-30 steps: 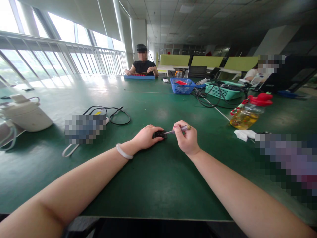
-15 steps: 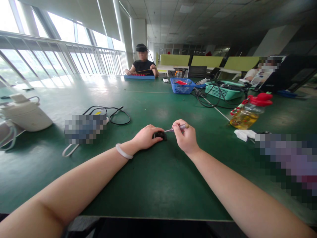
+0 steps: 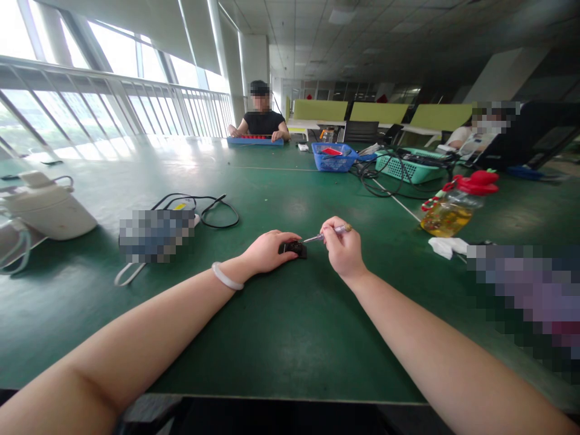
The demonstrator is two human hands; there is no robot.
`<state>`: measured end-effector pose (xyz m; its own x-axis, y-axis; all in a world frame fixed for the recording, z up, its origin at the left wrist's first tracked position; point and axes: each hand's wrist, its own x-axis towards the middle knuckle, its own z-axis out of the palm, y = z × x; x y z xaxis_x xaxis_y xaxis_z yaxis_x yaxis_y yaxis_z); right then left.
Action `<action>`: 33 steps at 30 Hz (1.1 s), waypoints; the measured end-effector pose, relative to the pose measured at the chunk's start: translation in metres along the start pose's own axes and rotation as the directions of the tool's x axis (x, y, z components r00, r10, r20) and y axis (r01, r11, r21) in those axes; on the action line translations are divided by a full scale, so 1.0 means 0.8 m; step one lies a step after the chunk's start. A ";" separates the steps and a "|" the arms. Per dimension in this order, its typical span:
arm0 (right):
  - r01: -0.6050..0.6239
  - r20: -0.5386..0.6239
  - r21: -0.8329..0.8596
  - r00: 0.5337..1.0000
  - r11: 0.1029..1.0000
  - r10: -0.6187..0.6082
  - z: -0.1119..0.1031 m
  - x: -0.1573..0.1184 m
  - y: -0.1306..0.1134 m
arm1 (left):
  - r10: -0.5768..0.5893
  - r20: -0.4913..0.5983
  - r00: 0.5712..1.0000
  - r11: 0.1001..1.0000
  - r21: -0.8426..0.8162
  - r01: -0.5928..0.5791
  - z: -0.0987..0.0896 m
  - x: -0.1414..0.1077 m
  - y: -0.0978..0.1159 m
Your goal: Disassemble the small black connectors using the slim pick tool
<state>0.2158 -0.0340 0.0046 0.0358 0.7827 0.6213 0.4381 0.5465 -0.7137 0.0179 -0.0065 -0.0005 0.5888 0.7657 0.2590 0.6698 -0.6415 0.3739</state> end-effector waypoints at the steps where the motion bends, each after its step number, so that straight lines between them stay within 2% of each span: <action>1: -0.013 0.001 0.018 1.000 1.000 0.013 0.000 0.001 0.001 | -0.002 0.005 1.000 1.000 -0.003 0.002 0.000 0.000 0.000; 6: -0.042 -0.004 0.077 0.999 0.996 0.042 0.000 0.003 0.006 | -0.018 0.006 1.000 1.000 -0.001 0.018 -0.001 0.000 0.000; 20: -0.035 0.006 0.079 0.999 0.996 0.035 0.000 0.002 0.009 | 0.001 0.007 1.000 1.000 -0.017 -0.001 0.000 0.000 -0.002; 23: -0.053 0.021 0.087 0.998 0.995 0.052 0.001 0.003 0.010 | 0.004 0.006 1.000 1.000 -0.015 -0.004 0.000 0.000 -0.002; 28: -0.088 -0.032 0.157 0.995 0.984 0.094 0.001 0.005 0.014 | 0.000 0.008 1.000 1.000 -0.014 0.000 0.000 0.000 -0.002; 33: -0.110 -0.008 0.180 0.994 0.977 0.113 0.002 0.006 0.013 | -0.005 0.006 1.000 1.000 -0.018 0.005 0.000 0.000 -0.002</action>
<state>0.2193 -0.0243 -0.0006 0.0926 0.8371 0.5392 0.2625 0.5019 -0.8242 0.0169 -0.0059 -0.0010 0.5884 0.7684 0.2517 0.6643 -0.6369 0.3912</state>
